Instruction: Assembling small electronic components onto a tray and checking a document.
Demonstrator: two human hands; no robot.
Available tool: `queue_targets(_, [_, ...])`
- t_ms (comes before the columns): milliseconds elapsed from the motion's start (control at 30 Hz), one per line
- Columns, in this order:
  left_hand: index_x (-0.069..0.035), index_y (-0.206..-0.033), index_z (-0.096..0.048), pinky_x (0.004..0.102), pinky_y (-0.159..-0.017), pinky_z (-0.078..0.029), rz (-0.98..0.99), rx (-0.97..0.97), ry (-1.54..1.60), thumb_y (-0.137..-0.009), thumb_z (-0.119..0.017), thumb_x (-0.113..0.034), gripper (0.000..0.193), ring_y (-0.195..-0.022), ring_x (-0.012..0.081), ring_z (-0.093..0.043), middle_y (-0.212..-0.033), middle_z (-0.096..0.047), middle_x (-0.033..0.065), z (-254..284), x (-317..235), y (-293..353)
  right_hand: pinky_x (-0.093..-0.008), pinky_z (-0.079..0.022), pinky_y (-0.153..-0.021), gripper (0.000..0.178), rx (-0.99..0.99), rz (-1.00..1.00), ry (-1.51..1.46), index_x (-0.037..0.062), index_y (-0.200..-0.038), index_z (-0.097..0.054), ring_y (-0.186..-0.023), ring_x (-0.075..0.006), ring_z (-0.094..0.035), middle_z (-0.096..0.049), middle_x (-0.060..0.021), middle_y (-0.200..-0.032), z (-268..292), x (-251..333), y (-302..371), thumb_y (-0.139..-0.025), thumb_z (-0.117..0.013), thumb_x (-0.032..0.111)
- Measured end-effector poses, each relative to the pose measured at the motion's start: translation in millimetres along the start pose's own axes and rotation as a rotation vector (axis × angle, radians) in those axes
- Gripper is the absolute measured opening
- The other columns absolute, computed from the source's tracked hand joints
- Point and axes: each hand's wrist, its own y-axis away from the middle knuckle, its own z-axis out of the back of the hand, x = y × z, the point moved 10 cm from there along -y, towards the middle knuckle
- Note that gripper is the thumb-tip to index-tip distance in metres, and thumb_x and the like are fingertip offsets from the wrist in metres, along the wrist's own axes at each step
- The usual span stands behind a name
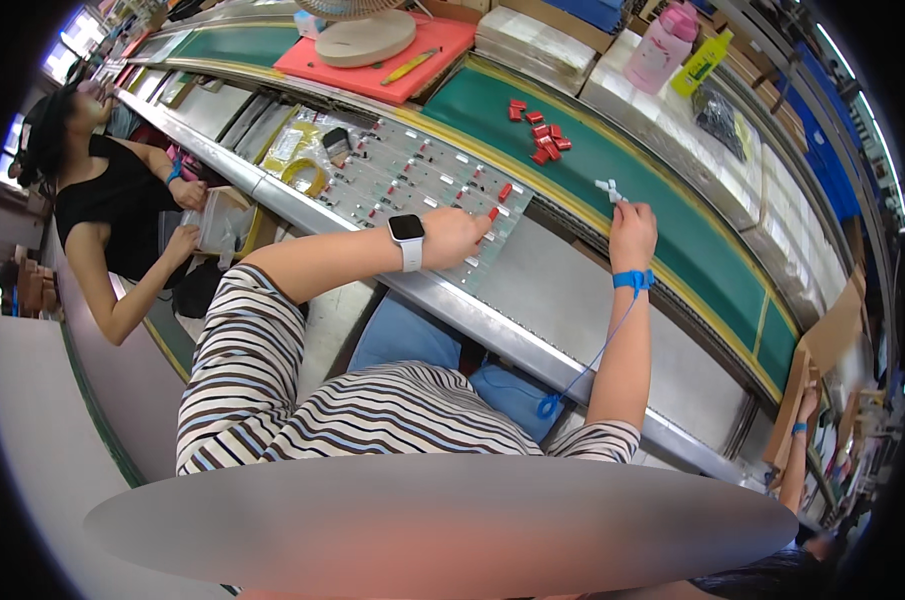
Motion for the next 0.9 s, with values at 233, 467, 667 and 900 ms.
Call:
queue_targets(233, [-0.002,-0.090,-0.047,0.0457,-0.061,-0.046,-0.054,0.009,0.076,-0.074,-0.063,-0.019,0.028,-0.069,0.0374,-0.059,-0.069,-0.059,0.0185,2,-9,-5,-0.0391,-0.045,-0.064,0.010,0.065,-0.034,0.023,0.0100,-0.083,-0.064,-0.074,-0.0270,-0.053,-0.054,-0.0072,-0.078,0,-2,-4,-0.075,-0.062,0.015])
queue_targets(467, [-0.002,-0.097,-0.044,0.0462,-0.061,-0.046,-0.199,0.075,0.235,-0.077,-0.059,-0.017,0.030,-0.069,0.0377,-0.059,-0.069,-0.059,0.0185,7,-46,-18,-0.0395,-0.045,-0.064,0.012,0.219,0.026,0.121,0.0098,-0.087,-0.062,-0.075,-0.0278,-0.054,-0.054,-0.0076,-0.078,-9,0,-15,-0.076,-0.059,0.014])
queue_targets(667, [-0.004,-0.083,-0.055,0.0430,-0.063,-0.047,-0.137,-0.211,0.021,-0.077,-0.052,-0.014,0.012,-0.068,0.0346,-0.058,-0.073,-0.059,0.0175,52,-25,-92,-0.0401,-0.044,-0.064,0.013,0.182,0.076,0.123,0.0073,-0.089,-0.060,-0.075,-0.0292,-0.053,-0.052,-0.0105,-0.079,-2,1,-5,-0.077,-0.058,0.012])
queue_targets(900, [-0.013,-0.109,-0.055,0.0404,-0.086,-0.043,0.072,-0.342,-0.266,-0.078,-0.052,-0.017,0.031,-0.102,0.0343,-0.047,-0.103,-0.054,0.0143,61,61,-166,-0.0392,-0.045,-0.062,0.007,-0.024,0.045,-0.078,0.0067,-0.084,-0.057,-0.074,-0.0302,-0.053,-0.053,-0.0116,-0.081,35,7,1,-0.077,-0.058,0.008])
